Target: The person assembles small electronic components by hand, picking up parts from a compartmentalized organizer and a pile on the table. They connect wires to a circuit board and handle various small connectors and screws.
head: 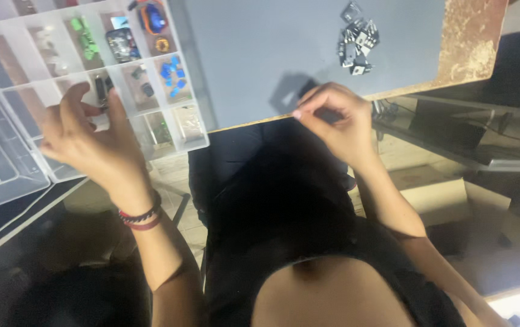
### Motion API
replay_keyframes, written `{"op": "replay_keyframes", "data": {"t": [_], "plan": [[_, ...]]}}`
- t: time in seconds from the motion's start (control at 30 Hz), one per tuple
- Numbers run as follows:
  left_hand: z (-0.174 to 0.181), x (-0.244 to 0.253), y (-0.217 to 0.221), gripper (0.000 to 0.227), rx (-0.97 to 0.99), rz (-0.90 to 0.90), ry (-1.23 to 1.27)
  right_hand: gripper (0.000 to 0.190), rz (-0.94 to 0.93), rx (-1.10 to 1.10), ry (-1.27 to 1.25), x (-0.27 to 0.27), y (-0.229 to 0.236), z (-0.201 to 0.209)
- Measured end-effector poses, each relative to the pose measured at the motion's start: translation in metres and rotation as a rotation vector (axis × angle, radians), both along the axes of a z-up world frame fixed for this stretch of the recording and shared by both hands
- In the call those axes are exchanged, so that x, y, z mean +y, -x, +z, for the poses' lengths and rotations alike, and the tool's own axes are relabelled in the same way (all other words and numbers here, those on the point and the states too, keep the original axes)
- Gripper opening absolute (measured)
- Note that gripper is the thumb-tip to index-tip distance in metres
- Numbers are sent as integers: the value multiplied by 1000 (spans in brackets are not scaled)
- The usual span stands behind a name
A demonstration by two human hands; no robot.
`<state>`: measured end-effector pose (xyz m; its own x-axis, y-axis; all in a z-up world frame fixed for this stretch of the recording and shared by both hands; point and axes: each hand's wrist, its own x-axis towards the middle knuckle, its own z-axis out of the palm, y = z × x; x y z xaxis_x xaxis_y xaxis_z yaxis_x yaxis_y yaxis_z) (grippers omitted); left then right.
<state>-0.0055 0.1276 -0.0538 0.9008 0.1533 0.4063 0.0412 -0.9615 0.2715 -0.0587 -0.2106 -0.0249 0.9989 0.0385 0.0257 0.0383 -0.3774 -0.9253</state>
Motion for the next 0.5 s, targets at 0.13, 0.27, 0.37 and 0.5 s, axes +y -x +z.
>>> {"op": "replay_keyframes", "data": {"t": [0.13, 0.27, 0.37, 0.5], "plan": [[8, -8, 2, 15, -17, -7, -29, 12, -75, 28, -42, -25, -3, -4], [17, -12, 3, 7, -6, -24, -9, 13, -159, -127, 150, -53, -17, -8], [27, -18, 7, 2, 4, -18, 22, 9, -194, -260, 334, -65, -31, -7], [28, -20, 10, 14, -19, -59, 50, 16, -185, -341, 541, -70, -55, -15]]}}
